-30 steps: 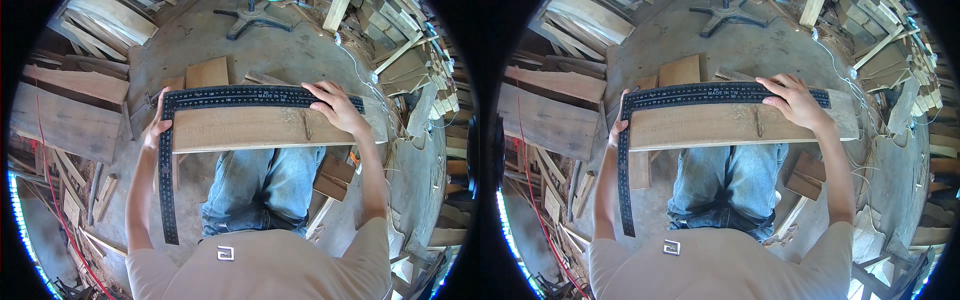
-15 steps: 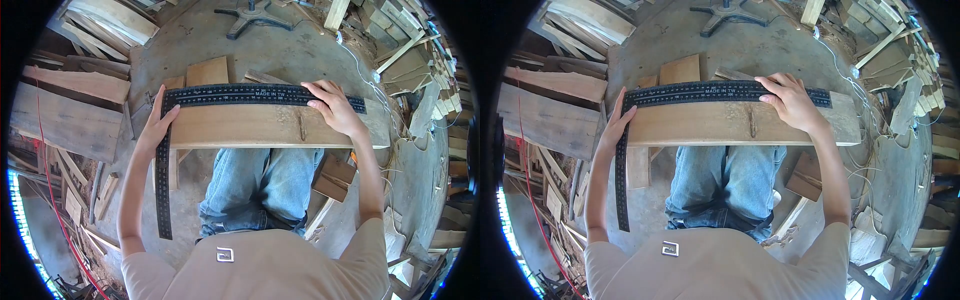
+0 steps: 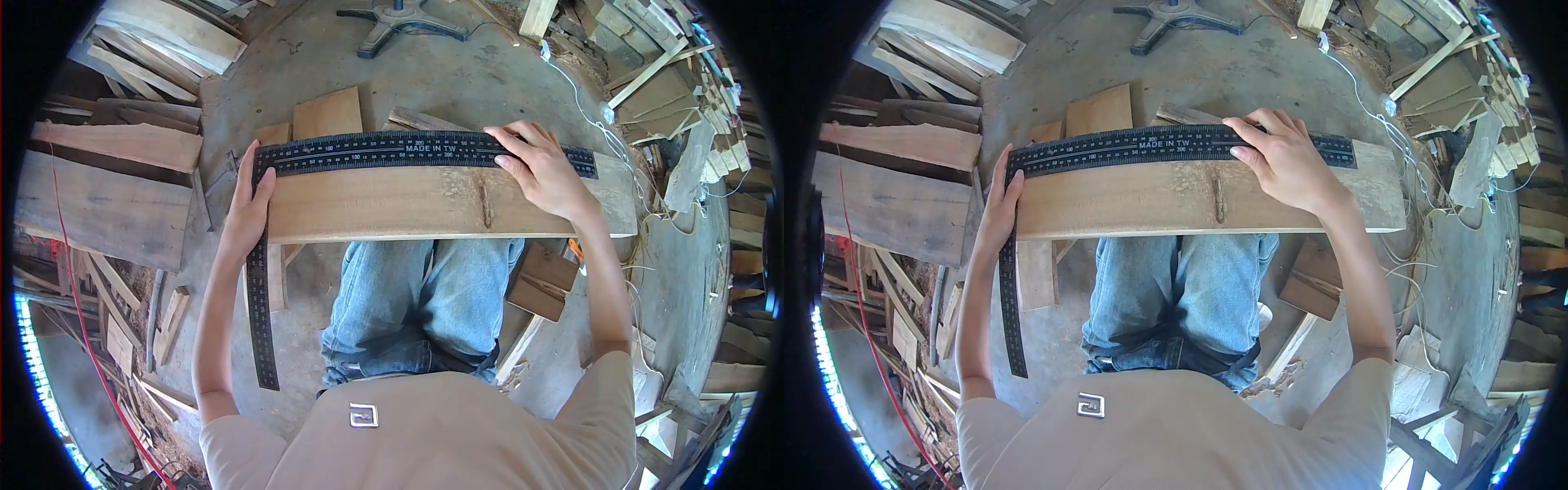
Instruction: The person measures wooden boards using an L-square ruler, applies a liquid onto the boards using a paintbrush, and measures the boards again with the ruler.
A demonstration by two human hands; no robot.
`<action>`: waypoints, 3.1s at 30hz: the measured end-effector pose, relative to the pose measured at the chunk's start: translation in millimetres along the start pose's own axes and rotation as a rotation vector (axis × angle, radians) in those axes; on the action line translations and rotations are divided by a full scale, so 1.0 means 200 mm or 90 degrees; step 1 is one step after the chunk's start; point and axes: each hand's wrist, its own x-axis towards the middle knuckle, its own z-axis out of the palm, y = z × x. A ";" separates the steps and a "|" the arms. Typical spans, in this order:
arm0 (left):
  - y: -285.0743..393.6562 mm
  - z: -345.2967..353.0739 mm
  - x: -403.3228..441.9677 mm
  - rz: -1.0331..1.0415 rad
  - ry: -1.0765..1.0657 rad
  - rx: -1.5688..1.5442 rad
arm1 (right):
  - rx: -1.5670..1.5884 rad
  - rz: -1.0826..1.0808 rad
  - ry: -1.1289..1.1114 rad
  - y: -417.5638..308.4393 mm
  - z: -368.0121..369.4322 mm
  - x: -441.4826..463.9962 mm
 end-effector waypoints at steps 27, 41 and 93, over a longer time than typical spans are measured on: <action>-0.02 -0.01 0.00 0.003 -0.025 -0.048 | -0.032 0.007 0.049 -0.01 0.04 -0.02; -0.01 -0.03 0.01 -0.023 -0.025 -0.022 | 0.001 0.025 0.054 0.01 0.06 0.01; -0.07 -0.01 0.09 -0.336 -0.109 -0.716 | 0.333 0.283 0.032 0.14 0.06 0.05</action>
